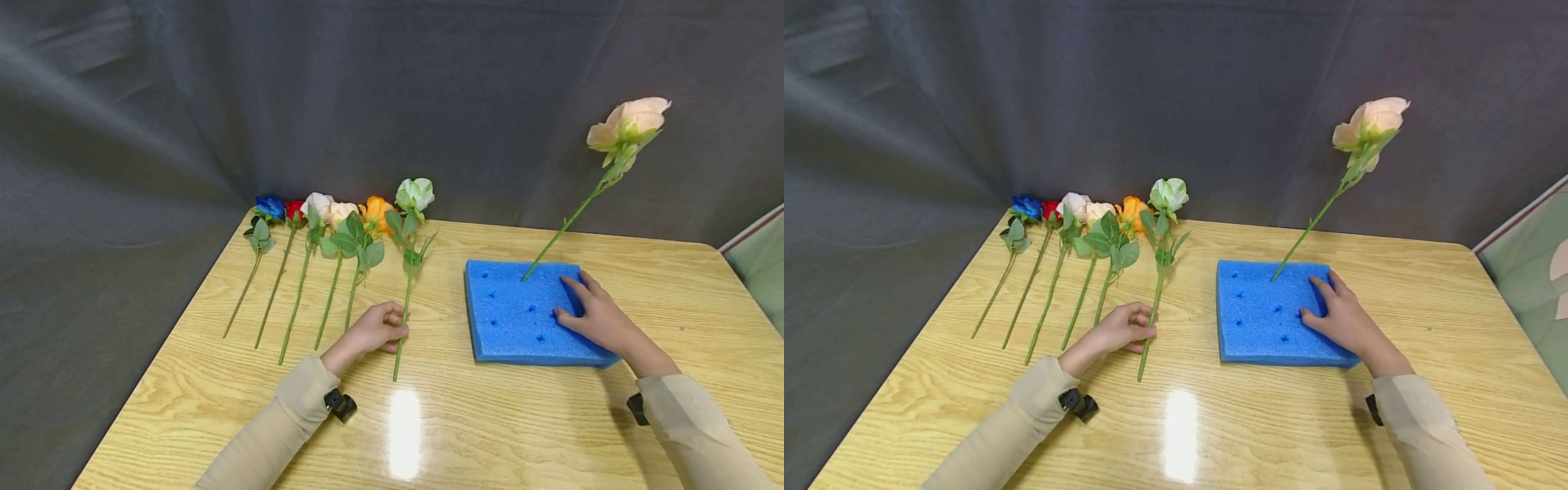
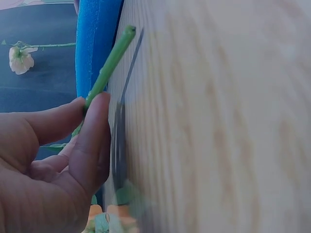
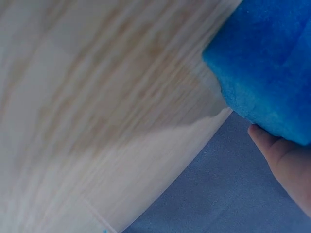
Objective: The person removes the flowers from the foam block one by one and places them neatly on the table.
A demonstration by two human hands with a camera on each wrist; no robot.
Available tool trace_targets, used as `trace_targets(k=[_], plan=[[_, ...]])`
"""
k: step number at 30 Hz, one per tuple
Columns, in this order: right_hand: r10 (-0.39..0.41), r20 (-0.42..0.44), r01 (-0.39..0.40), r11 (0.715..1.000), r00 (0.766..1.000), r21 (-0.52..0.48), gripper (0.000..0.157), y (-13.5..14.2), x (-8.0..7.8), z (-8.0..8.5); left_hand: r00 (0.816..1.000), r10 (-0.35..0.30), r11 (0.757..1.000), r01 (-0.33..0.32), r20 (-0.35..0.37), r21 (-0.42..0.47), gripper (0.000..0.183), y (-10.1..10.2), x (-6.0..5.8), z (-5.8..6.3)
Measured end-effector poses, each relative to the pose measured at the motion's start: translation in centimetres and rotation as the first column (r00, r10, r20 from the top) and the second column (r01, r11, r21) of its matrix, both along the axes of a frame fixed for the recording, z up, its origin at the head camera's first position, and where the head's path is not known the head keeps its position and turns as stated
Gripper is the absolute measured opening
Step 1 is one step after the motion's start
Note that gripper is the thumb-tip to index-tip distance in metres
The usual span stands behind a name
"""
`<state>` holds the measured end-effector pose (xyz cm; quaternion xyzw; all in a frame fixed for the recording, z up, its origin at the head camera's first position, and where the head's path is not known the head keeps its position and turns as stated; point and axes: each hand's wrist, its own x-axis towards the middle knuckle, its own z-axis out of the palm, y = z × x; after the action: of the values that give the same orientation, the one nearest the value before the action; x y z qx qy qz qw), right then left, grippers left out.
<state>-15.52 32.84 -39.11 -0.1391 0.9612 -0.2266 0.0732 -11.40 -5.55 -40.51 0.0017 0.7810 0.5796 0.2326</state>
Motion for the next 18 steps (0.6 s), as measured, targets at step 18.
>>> trace_targets(k=[18], plan=[[0.019,-0.011,-0.019,0.999,1.000,-0.032,0.072,0.24,-0.10,-0.11,0.997,-0.060,0.998,0.061,0.047,-0.032,0.048,-0.42,0.03,0.44]])
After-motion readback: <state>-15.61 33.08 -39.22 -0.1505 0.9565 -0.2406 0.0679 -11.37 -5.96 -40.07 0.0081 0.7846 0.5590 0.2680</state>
